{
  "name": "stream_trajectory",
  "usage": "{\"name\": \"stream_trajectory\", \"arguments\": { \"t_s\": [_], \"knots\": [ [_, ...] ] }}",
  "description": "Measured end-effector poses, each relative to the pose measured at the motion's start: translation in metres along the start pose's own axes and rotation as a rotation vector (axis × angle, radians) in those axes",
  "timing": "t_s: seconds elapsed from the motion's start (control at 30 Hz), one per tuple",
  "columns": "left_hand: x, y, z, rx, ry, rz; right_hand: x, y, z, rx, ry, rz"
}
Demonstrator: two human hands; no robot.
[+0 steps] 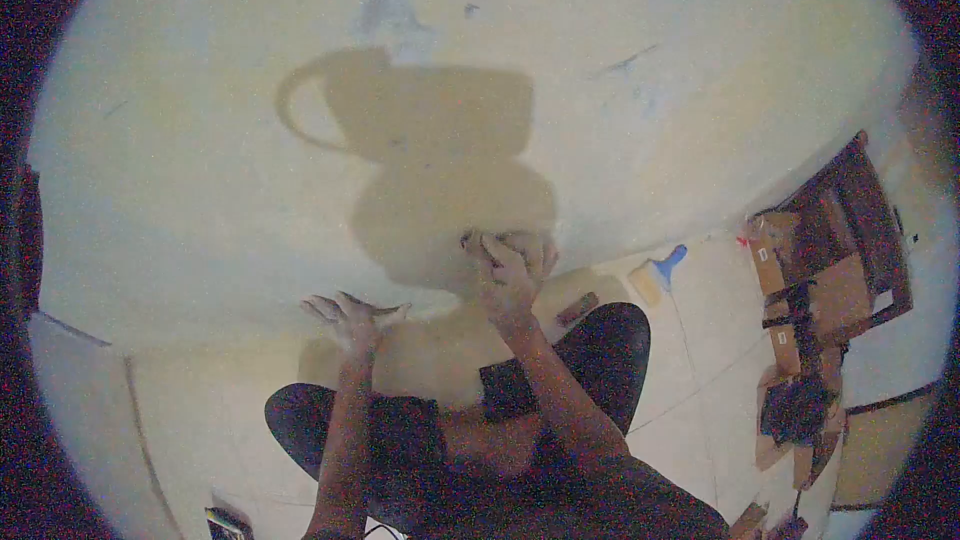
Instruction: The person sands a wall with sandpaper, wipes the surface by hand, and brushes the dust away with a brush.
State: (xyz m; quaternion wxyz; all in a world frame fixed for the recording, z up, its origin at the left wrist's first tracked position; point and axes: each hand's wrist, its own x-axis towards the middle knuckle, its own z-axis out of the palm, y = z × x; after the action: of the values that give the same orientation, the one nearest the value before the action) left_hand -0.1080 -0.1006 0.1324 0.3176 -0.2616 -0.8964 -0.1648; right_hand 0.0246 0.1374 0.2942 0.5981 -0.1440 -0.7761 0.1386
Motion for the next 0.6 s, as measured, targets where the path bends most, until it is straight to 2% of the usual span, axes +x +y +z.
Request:
{"name": "stream_trajectory", "arguments": {
  "t_s": [0.1,0.23,0.3,0.4,0.5,0.6],
  "knots": [
    [-0.004,-0.011,0.003,0.057,-0.082,0.075,0.061,-0.040,0.000,0.084,0.072,-0.008],
    [0.016,-0.006,-0.002,0.036,0.106,0.131,0.035,-0.014,0.010,0.074,0.063,-0.088],
    [0.019,-0.004,-0.003,-0.007,0.123,0.099,0.010,-0.006,0.001,0.041,0.015,-0.079],
    [0.026,0.002,-0.012,0.012,0.243,0.184,0.002,-0.007,0.008,0.101,-0.025,0.001],
    [0.012,-0.005,-0.009,0.037,0.125,0.115,0.039,-0.029,0.003,0.083,-0.131,-0.010],
    [0.004,-0.011,-0.002,0.220,-0.093,0.048,0.007,-0.009,0.006,0.114,-0.012,-0.060]
  ]
}}
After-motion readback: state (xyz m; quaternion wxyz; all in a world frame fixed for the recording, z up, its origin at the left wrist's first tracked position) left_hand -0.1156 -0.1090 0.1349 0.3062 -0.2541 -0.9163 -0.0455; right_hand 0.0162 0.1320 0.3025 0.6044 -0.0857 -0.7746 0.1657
